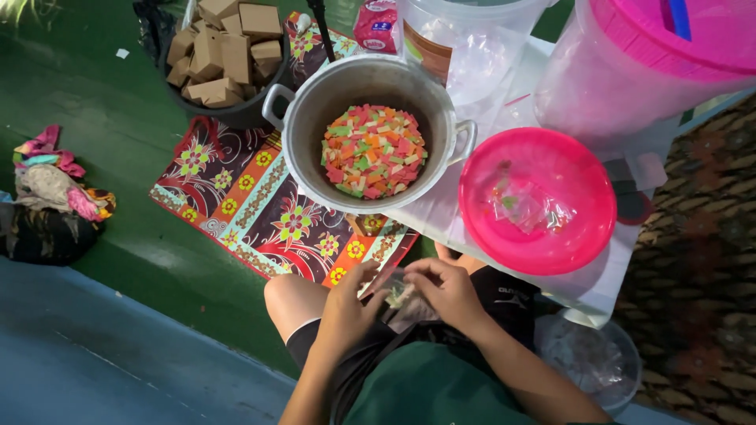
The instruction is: Scooping colorful snacks from a large metal pot into small plastic bags for packaging.
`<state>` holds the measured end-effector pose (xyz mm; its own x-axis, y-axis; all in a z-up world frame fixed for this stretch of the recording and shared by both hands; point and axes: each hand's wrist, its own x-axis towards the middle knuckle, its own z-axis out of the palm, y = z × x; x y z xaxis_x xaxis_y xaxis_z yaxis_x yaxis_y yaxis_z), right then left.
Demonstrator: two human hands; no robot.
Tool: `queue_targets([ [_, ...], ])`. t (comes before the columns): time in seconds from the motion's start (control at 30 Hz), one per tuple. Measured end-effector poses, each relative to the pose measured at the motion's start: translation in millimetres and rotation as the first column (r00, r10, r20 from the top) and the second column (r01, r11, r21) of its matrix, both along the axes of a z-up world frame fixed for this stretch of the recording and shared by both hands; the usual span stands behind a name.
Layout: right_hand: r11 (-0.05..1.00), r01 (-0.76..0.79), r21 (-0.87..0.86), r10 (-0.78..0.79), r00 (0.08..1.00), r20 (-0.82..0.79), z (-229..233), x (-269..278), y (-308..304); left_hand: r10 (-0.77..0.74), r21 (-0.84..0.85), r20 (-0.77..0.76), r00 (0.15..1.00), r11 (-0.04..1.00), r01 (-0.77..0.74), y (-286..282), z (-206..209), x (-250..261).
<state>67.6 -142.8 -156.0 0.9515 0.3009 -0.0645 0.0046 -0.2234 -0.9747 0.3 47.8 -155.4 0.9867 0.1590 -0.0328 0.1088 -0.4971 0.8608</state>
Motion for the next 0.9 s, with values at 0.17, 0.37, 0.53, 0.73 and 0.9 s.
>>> queue_targets([
  [0.17,0.961,-0.218,-0.168,0.263,0.904,0.336,-51,-3,-7,-0.245,0.072,0.182,0.952,0.969,0.236,-1,5,2],
  [0.37,0.918,-0.283,-0.276,0.372,0.855,0.361,-56,-2,-7,-0.309,0.098,0.115,0.944,0.949,0.298,0,-11,1],
  [0.53,0.925,-0.262,-0.275,0.36,0.836,0.414,-46,0,-4,-0.236,0.1,0.001,0.972,0.967,0.234,1,-19,1],
  [0.73,0.978,0.006,-0.207,0.099,0.862,0.496,-40,-9,2,-0.056,0.079,-0.092,0.994,0.995,0.063,-1,-26,4],
  [0.9,0.996,-0.065,-0.052,0.063,0.997,-0.043,-24,-15,7,0.001,-0.235,-0.238,0.971,0.97,-0.059,-7,8,9],
])
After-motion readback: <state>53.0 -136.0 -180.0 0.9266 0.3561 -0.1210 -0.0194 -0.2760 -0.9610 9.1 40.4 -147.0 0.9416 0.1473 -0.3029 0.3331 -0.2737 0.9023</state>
